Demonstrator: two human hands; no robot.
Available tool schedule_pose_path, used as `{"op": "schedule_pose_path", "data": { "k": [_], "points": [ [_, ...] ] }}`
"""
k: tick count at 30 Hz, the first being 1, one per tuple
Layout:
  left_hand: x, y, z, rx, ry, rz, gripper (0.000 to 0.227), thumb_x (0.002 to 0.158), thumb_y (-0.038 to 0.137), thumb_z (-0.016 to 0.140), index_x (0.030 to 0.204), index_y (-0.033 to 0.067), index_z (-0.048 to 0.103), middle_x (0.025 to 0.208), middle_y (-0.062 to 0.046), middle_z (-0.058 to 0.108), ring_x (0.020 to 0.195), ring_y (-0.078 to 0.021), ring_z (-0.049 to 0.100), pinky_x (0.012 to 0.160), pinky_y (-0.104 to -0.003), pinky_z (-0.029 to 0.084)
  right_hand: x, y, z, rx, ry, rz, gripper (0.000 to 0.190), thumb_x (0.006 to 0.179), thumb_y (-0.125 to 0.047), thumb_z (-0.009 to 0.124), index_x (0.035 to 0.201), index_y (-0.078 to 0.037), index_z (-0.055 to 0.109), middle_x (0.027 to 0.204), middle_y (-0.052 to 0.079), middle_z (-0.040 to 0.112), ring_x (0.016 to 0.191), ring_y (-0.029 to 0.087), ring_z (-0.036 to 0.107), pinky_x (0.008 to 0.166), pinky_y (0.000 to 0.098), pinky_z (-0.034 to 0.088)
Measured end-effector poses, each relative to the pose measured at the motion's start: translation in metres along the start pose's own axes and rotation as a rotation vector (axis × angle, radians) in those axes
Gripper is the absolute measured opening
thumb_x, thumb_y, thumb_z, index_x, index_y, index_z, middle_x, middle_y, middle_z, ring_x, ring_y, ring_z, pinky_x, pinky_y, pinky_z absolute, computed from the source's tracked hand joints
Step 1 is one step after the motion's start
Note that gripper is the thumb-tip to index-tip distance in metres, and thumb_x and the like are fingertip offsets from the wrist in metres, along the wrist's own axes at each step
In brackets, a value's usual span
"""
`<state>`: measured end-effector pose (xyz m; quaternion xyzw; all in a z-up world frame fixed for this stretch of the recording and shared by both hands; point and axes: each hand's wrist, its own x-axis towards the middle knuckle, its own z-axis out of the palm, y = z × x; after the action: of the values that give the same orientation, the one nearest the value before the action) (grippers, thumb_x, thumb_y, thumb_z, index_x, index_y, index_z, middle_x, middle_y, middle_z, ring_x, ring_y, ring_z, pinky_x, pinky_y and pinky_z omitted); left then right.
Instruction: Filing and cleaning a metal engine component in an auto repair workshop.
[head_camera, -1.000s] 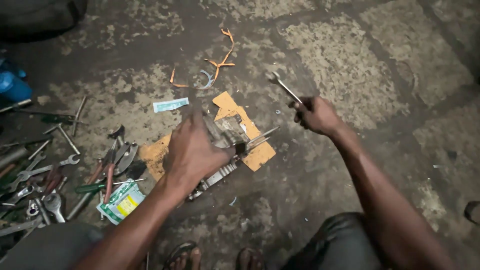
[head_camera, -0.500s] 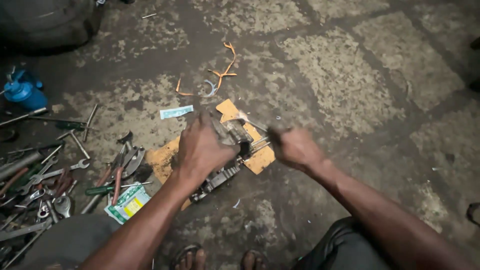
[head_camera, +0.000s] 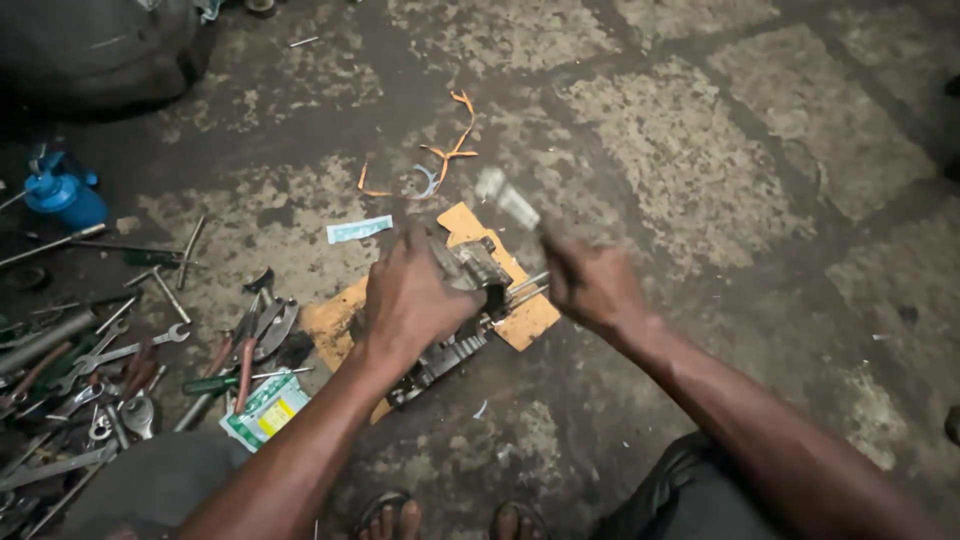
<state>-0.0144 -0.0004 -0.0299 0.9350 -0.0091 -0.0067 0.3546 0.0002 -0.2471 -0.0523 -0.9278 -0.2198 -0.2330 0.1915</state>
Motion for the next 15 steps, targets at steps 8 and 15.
{"op": "schedule_pose_path", "data": {
  "k": [8, 15],
  "points": [
    [-0.005, 0.006, -0.007, -0.007, -0.021, -0.045, 0.104, 0.059, 0.038, 0.089, 0.139, -0.0085, 0.041, 0.128, -0.029, 0.060, 0.118, -0.0441, 0.060, 0.102, -0.046, 0.049, 0.005, -0.011, -0.006, -0.109, -0.212, 0.067, 0.050, 0.095, -0.021, 0.060, 0.145, -0.022, 0.055, 0.074, 0.020, 0.071, 0.058, 0.038, 0.068, 0.054, 0.0506, 0.053],
    [-0.005, 0.006, -0.005, 0.016, -0.017, -0.049, 0.112, 0.057, 0.039, 0.092, 0.141, -0.0097, 0.037, 0.130, -0.030, 0.057, 0.118, -0.0450, 0.058, 0.101, -0.046, 0.048, 0.001, 0.003, -0.006, -0.177, -0.114, 0.076, 0.037, 0.098, -0.023, 0.065, 0.135, -0.026, 0.065, 0.078, 0.020, 0.070, 0.062, 0.039, 0.067, 0.054, 0.0497, 0.052]
  ]
}}
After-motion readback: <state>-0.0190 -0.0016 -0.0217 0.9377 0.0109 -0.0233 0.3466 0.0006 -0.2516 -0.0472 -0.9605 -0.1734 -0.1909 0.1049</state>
